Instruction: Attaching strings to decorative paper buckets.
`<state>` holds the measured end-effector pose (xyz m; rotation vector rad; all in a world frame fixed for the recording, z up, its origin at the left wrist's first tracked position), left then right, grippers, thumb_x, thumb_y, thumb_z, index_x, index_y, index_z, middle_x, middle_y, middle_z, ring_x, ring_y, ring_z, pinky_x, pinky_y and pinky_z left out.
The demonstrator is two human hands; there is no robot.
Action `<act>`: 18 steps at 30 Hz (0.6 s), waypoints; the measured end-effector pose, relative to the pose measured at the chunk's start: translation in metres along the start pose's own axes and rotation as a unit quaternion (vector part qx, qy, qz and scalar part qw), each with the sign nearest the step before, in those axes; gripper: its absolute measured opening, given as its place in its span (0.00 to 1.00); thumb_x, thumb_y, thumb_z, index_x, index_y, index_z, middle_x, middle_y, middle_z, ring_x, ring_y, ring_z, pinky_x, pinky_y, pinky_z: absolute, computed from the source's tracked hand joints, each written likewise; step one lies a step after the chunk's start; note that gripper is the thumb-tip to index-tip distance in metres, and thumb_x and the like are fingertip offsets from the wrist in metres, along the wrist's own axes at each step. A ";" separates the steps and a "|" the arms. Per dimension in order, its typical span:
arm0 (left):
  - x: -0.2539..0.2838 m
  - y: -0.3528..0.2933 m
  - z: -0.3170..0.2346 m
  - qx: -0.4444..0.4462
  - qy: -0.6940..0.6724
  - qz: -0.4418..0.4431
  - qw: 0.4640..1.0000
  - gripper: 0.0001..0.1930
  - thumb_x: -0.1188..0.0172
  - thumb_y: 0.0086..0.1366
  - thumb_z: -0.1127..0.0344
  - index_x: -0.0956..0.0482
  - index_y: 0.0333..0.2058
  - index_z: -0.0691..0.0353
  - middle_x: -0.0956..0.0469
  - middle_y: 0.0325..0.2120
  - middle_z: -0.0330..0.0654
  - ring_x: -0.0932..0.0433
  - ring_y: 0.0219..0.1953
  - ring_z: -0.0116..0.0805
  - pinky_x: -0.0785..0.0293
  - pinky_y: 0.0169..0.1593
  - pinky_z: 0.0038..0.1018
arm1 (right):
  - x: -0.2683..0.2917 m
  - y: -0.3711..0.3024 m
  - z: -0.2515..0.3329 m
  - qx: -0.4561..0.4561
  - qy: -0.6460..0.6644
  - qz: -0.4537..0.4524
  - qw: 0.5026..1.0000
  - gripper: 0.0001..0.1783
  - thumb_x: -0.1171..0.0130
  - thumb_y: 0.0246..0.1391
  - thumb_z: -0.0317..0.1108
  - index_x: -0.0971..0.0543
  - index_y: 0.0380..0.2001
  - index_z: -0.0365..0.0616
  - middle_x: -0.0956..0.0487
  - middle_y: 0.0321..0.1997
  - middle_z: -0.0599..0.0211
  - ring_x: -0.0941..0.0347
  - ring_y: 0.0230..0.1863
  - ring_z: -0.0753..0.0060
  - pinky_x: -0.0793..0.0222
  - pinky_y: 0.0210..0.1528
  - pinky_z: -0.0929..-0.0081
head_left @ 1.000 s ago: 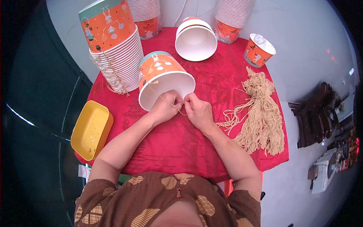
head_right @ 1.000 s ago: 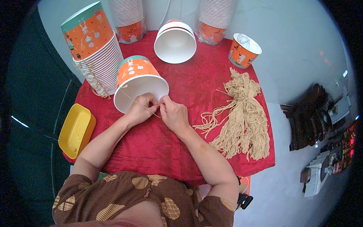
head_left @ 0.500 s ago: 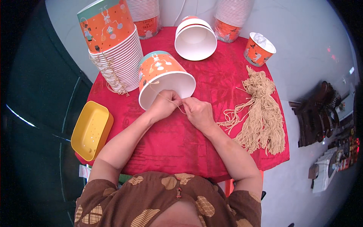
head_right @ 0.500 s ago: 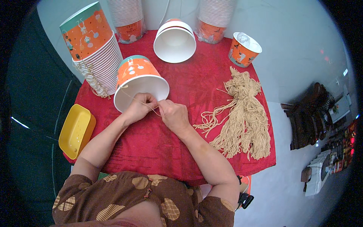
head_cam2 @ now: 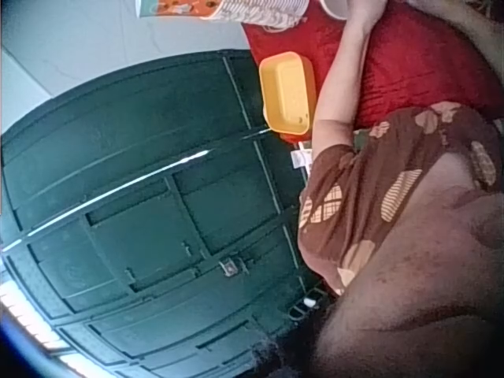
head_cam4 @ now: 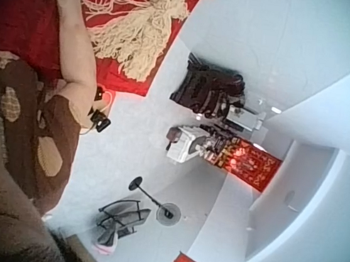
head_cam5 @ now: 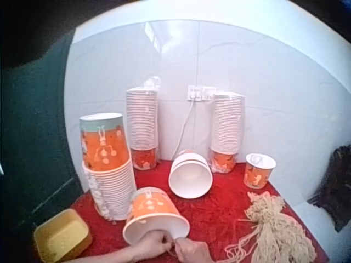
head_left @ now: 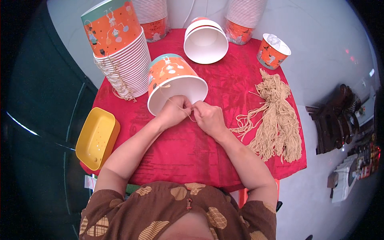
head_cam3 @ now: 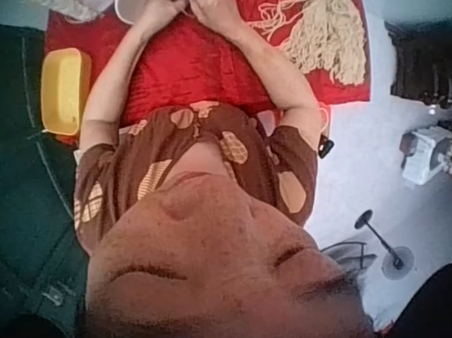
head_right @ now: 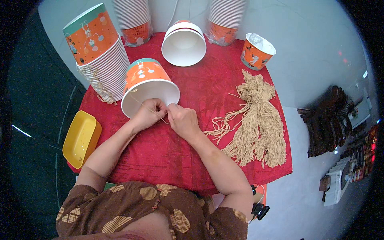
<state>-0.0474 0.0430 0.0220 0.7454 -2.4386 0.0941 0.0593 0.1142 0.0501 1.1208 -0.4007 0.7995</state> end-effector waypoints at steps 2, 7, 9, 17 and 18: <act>0.001 -0.002 -0.004 -0.013 0.014 -0.007 1.000 0.04 0.40 0.57 0.72 0.24 0.26 0.67 0.25 0.23 0.38 0.28 0.27 0.26 0.30 0.31 0.27 | -0.001 -0.001 -0.004 -0.020 0.038 0.007 0.999 0.05 0.42 0.51 0.29 0.27 0.27 0.40 0.23 0.23 0.52 0.24 0.24 0.48 0.30 0.24 0.54; 0.007 -0.005 -0.019 -0.065 0.066 -0.030 0.995 0.03 0.40 0.55 0.74 0.25 0.26 0.67 0.24 0.22 0.44 0.26 0.27 0.32 0.29 0.32 0.29 | -0.005 0.002 -0.015 -0.058 0.066 0.053 0.995 0.04 0.44 0.52 0.28 0.23 0.29 0.40 0.21 0.25 0.51 0.23 0.28 0.47 0.29 0.29 0.56; 0.006 -0.004 -0.017 -0.048 0.085 -0.011 0.995 0.03 0.40 0.55 0.74 0.25 0.26 0.67 0.24 0.25 0.47 0.24 0.29 0.38 0.28 0.34 0.32 | -0.006 0.004 -0.017 -0.064 0.059 0.072 0.994 0.05 0.45 0.52 0.29 0.23 0.30 0.40 0.21 0.25 0.51 0.23 0.29 0.46 0.28 0.30 0.55; 0.004 -0.006 -0.023 -0.061 0.130 0.000 0.990 0.04 0.38 0.55 0.74 0.24 0.27 0.68 0.26 0.32 0.50 0.23 0.36 0.46 0.28 0.40 0.36 | -0.015 0.004 -0.031 -0.126 0.086 0.123 0.981 0.08 0.47 0.53 0.34 0.21 0.32 0.44 0.20 0.28 0.50 0.23 0.33 0.44 0.29 0.35 0.48; 0.005 -0.006 -0.023 -0.058 0.129 -0.005 0.990 0.04 0.38 0.55 0.74 0.23 0.27 0.68 0.26 0.31 0.50 0.24 0.36 0.46 0.28 0.41 0.36 | -0.015 0.004 -0.030 -0.126 0.087 0.123 0.981 0.08 0.47 0.53 0.34 0.21 0.32 0.44 0.20 0.28 0.50 0.23 0.33 0.44 0.29 0.35 0.48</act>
Point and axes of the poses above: each hand's wrist, its own y-axis towards the middle knuckle, its own x-axis out of the back of the hand, z = x × y, the point moved 8 cm from there along y, towards the middle knuckle
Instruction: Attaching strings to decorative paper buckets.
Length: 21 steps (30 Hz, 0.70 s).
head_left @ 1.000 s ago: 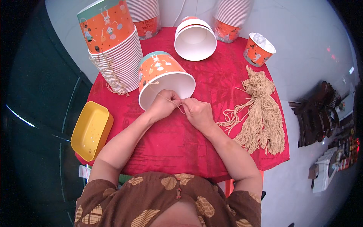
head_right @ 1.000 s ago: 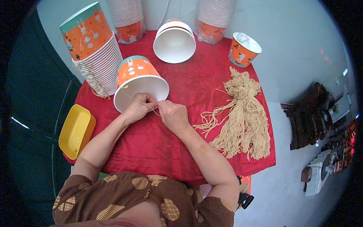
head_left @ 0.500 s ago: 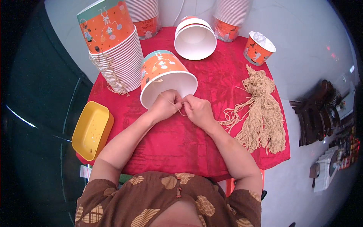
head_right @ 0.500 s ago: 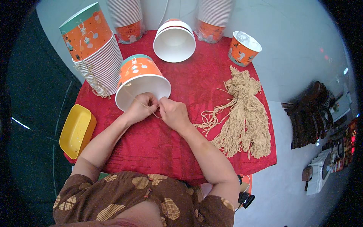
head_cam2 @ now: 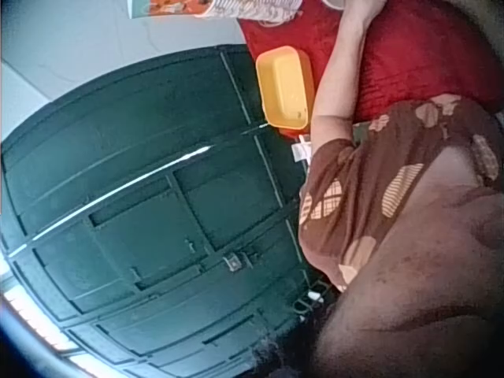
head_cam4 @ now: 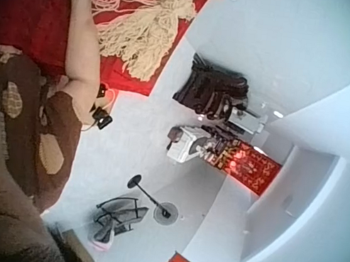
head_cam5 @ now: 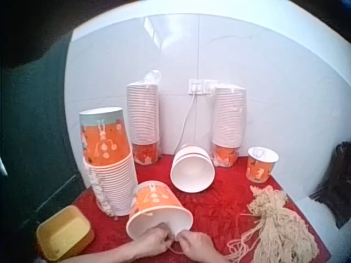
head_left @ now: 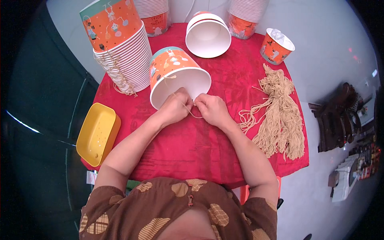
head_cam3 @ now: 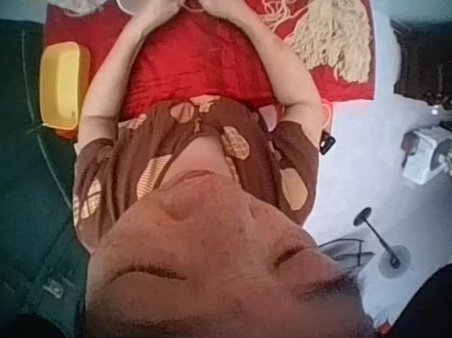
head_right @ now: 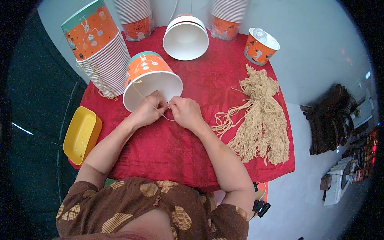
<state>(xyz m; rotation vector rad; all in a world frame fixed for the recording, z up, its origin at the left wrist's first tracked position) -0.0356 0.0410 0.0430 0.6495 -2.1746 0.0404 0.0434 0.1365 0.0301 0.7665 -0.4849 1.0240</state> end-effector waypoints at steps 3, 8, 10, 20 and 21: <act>-0.002 0.001 0.002 0.003 -0.013 0.006 1.000 0.04 0.38 0.55 0.74 0.24 0.26 0.68 0.25 0.32 0.49 0.23 0.35 0.45 0.28 0.40 0.35 | 0.000 -0.001 -0.001 -0.012 0.015 -0.004 1.000 0.08 0.46 0.53 0.34 0.20 0.31 0.44 0.20 0.28 0.50 0.22 0.33 0.44 0.28 0.35 0.49; -0.005 0.001 0.007 0.026 -0.052 0.001 0.998 0.04 0.38 0.53 0.73 0.23 0.24 0.67 0.23 0.33 0.52 0.22 0.37 0.47 0.26 0.41 0.37 | 0.002 -0.002 -0.004 -0.055 0.037 -0.020 0.998 0.08 0.45 0.50 0.34 0.19 0.28 0.43 0.20 0.26 0.51 0.22 0.31 0.45 0.28 0.34 0.52; -0.006 0.001 0.008 0.022 -0.058 -0.006 0.998 0.05 0.37 0.53 0.72 0.23 0.24 0.66 0.23 0.33 0.51 0.21 0.36 0.47 0.26 0.40 0.37 | 0.002 -0.002 -0.004 -0.062 0.044 -0.022 0.997 0.08 0.44 0.50 0.34 0.19 0.27 0.43 0.20 0.26 0.51 0.22 0.31 0.46 0.28 0.34 0.52; -0.009 0.000 0.012 0.017 -0.051 -0.063 0.997 0.05 0.37 0.53 0.73 0.25 0.23 0.66 0.23 0.28 0.51 0.21 0.32 0.48 0.26 0.36 0.38 | 0.004 -0.003 -0.001 -0.063 0.044 -0.026 0.997 0.08 0.43 0.50 0.35 0.20 0.25 0.42 0.20 0.24 0.51 0.22 0.30 0.47 0.28 0.32 0.52; -0.008 0.000 0.013 0.018 -0.050 -0.066 0.996 0.05 0.38 0.53 0.74 0.25 0.22 0.66 0.23 0.28 0.51 0.21 0.32 0.48 0.26 0.35 0.38 | 0.003 -0.003 -0.003 -0.064 0.045 -0.027 0.997 0.08 0.43 0.50 0.35 0.20 0.25 0.42 0.20 0.24 0.51 0.22 0.30 0.47 0.28 0.32 0.52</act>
Point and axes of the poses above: each hand's wrist, its own y-axis towards the middle knuckle, its own x-axis out of the back of the hand, z = x × y, the point moved 8 cm from there along y, towards the middle knuckle
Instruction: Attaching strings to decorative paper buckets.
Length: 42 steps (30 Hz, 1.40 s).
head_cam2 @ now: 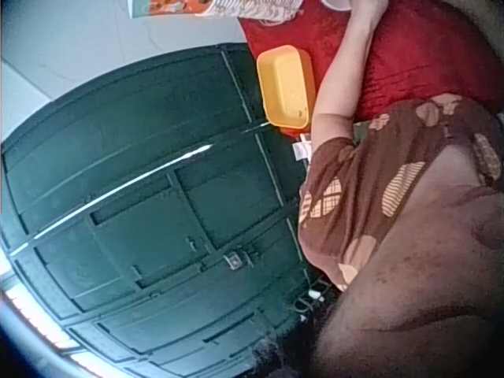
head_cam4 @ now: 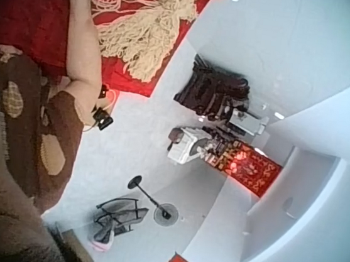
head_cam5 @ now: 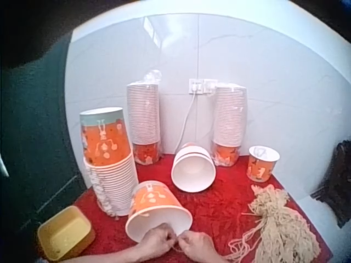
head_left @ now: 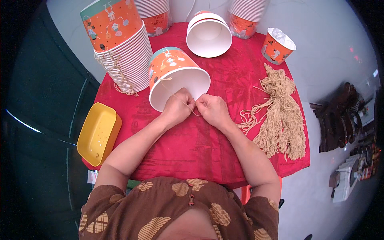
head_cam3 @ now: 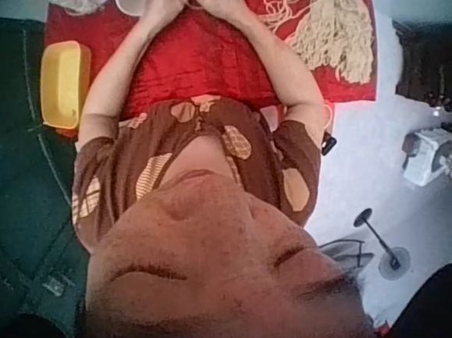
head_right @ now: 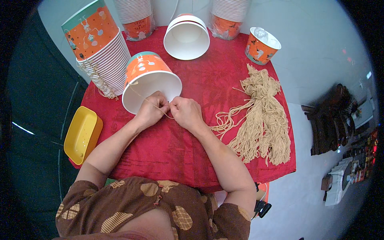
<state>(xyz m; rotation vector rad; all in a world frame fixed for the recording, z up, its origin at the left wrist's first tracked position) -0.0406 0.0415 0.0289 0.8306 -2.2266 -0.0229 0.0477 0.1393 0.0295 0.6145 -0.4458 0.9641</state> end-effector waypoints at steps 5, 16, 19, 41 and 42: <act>0.004 0.000 -0.007 -0.014 0.017 0.004 1.000 0.03 0.41 0.53 0.75 0.25 0.23 0.67 0.23 0.28 0.52 0.21 0.32 0.50 0.26 0.35 0.39 | 0.005 -0.004 0.009 0.062 -0.020 -0.001 0.998 0.08 0.42 0.54 0.36 0.23 0.31 0.42 0.21 0.25 0.49 0.23 0.30 0.43 0.30 0.31 0.49; 0.005 0.000 -0.008 0.003 0.030 0.011 0.999 0.02 0.43 0.53 0.77 0.25 0.23 0.67 0.24 0.28 0.56 0.21 0.32 0.53 0.26 0.36 0.40 | 0.011 -0.007 0.009 0.078 -0.115 0.000 0.990 0.06 0.44 0.52 0.31 0.23 0.29 0.40 0.22 0.23 0.50 0.23 0.28 0.46 0.29 0.30 0.53; 0.005 -0.001 -0.011 -0.046 0.056 0.007 0.997 0.02 0.43 0.52 0.77 0.24 0.22 0.67 0.24 0.27 0.56 0.21 0.32 0.53 0.26 0.37 0.41 | 0.011 -0.007 0.009 0.078 -0.109 -0.010 0.991 0.05 0.45 0.51 0.30 0.24 0.28 0.39 0.22 0.22 0.48 0.23 0.27 0.44 0.30 0.30 0.50; 0.003 0.002 -0.007 0.026 0.122 0.017 0.992 0.04 0.44 0.52 0.74 0.24 0.25 0.69 0.22 0.26 0.60 0.21 0.33 0.56 0.26 0.37 0.43 | 0.013 -0.005 0.008 0.089 -0.081 -0.063 0.991 0.06 0.45 0.50 0.29 0.26 0.25 0.37 0.23 0.21 0.45 0.23 0.27 0.41 0.29 0.29 0.48; 0.004 0.000 -0.009 0.017 0.122 0.012 0.992 0.03 0.44 0.52 0.75 0.23 0.25 0.69 0.22 0.26 0.60 0.21 0.33 0.56 0.26 0.37 0.43 | 0.014 -0.004 0.008 0.059 -0.044 -0.050 0.996 0.11 0.45 0.51 0.34 0.23 0.24 0.36 0.22 0.23 0.44 0.23 0.28 0.40 0.29 0.30 0.48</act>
Point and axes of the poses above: each hand's wrist, its own y-axis towards the middle knuckle, its own x-axis out of the back of the hand, z = x × y, the point moved 8 cm from there along y, towards the middle knuckle
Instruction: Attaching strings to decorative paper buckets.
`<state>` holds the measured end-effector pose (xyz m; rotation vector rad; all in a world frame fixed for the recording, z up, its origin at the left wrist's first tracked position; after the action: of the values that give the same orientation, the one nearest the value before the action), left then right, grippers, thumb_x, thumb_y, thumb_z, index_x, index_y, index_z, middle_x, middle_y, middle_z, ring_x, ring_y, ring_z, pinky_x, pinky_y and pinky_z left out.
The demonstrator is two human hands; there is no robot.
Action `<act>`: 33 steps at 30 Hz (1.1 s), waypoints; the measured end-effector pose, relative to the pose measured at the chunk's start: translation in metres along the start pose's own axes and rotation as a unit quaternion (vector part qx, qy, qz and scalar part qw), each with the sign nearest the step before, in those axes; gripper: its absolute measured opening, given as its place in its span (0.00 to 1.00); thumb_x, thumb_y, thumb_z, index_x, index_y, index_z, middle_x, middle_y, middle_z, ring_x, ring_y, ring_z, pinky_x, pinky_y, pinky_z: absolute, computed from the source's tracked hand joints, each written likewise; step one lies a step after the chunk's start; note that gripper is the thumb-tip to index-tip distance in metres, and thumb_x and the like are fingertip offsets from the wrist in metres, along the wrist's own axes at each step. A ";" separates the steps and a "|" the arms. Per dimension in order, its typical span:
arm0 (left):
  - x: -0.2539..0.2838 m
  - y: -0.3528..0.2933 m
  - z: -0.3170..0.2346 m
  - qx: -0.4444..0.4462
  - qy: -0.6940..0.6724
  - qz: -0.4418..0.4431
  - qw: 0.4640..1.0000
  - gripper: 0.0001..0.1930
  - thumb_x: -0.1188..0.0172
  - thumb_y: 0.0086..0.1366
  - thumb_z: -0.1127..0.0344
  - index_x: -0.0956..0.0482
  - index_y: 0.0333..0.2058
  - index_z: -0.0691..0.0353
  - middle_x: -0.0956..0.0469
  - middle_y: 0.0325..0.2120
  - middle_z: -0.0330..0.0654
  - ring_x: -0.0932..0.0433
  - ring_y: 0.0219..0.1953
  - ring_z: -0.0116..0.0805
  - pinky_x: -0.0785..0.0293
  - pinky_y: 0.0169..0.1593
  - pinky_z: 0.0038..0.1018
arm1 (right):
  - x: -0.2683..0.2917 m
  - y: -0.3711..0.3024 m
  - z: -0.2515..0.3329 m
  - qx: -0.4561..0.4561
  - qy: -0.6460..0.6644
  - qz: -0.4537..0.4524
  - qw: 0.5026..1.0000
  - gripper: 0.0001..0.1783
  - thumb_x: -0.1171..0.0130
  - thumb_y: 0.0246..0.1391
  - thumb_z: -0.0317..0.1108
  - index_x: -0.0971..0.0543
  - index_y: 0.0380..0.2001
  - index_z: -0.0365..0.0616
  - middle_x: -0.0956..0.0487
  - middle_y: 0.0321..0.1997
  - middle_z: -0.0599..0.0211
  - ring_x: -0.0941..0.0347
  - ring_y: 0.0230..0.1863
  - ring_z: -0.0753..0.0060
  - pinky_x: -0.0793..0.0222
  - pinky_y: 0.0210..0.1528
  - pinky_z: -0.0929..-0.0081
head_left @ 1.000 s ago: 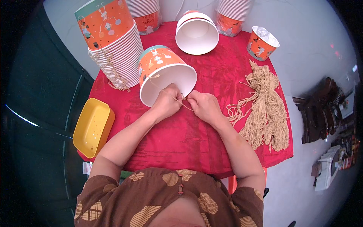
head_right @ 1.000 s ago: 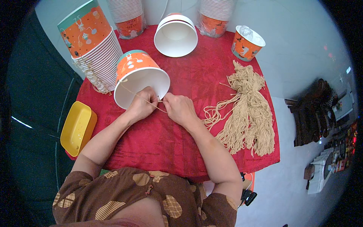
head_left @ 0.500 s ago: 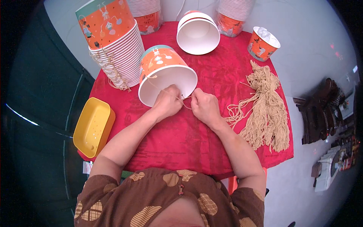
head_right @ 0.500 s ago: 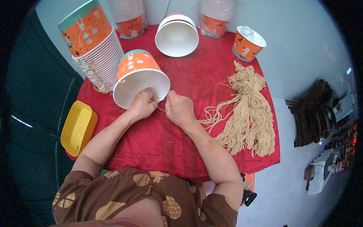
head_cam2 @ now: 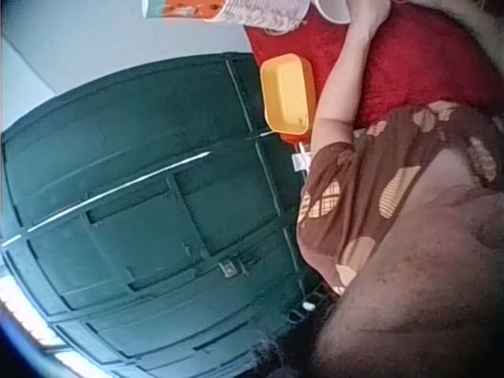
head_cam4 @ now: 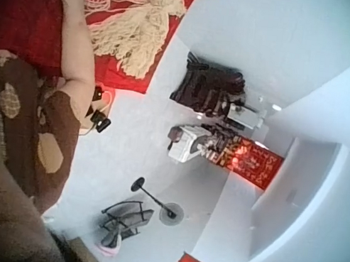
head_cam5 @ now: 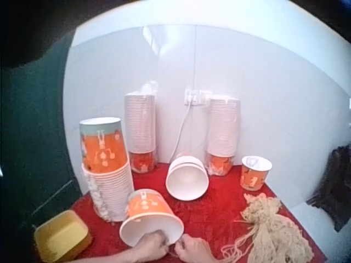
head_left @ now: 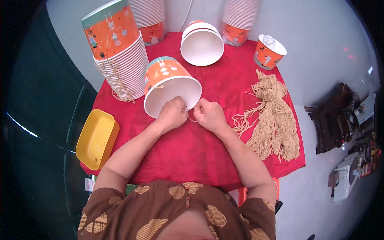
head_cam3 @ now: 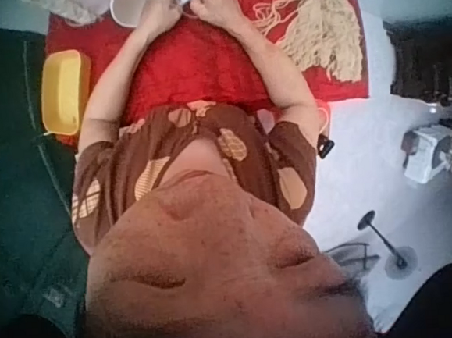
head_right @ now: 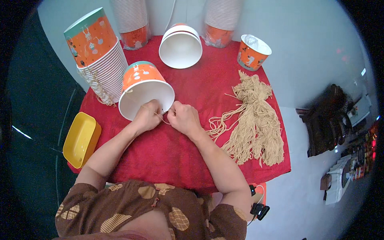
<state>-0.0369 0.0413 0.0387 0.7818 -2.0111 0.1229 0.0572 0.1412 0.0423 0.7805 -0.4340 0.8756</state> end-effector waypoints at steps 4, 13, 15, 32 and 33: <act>0.000 -0.002 -0.002 -0.008 0.013 0.008 1.000 0.03 0.44 0.51 0.76 0.24 0.25 0.69 0.22 0.27 0.60 0.21 0.33 0.57 0.26 0.37 0.44 | 0.001 0.007 0.002 -0.051 -0.023 -0.001 0.998 0.12 0.44 0.52 0.36 0.22 0.24 0.36 0.23 0.21 0.48 0.23 0.24 0.48 0.30 0.26 0.57; 0.025 -0.040 -0.065 -0.150 0.176 0.273 0.934 0.14 0.43 0.57 0.64 0.21 0.25 0.73 0.22 0.33 0.61 0.20 0.34 0.57 0.24 0.41 0.44 | -0.003 0.011 -0.044 -0.128 0.131 -0.021 0.983 0.16 0.47 0.52 0.37 0.22 0.25 0.31 0.25 0.22 0.42 0.23 0.24 0.54 0.32 0.29 0.59; 0.052 -0.062 -0.096 -0.207 0.146 0.280 0.926 0.16 0.41 0.58 0.61 0.21 0.23 0.72 0.22 0.33 0.61 0.21 0.35 0.56 0.24 0.42 0.44 | 0.000 0.011 -0.036 -0.120 0.140 -0.017 0.983 0.17 0.48 0.52 0.38 0.22 0.25 0.31 0.25 0.21 0.43 0.23 0.23 0.56 0.32 0.29 0.59; 0.197 -0.175 -0.183 -0.349 -0.508 0.031 0.787 0.37 0.71 0.70 0.35 0.27 0.36 0.68 0.33 0.47 0.82 0.29 0.52 0.76 0.31 0.54 0.58 | 0.000 0.006 -0.027 -0.099 0.114 0.042 0.988 0.13 0.46 0.57 0.33 0.19 0.33 0.31 0.21 0.24 0.72 0.30 0.28 0.83 0.33 0.31 0.76; 0.196 -0.181 -0.183 -0.373 -0.503 0.026 0.779 0.38 0.70 0.68 0.33 0.26 0.40 0.67 0.35 0.50 0.79 0.28 0.52 0.72 0.30 0.53 0.55 | -0.004 0.006 -0.025 -0.096 0.114 0.051 0.988 0.13 0.46 0.57 0.33 0.19 0.33 0.31 0.21 0.24 0.72 0.30 0.28 0.83 0.33 0.31 0.76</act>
<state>0.1331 -0.1254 0.2574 0.2303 -2.7158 -1.2504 0.0506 0.1603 0.0257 0.4778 -0.3518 0.9894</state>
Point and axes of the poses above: each hand's wrist, its own y-axis towards the middle knuckle, its own x-axis out of the back of the hand, z = x × y, the point moved 8 cm from there along y, towards the middle knuckle
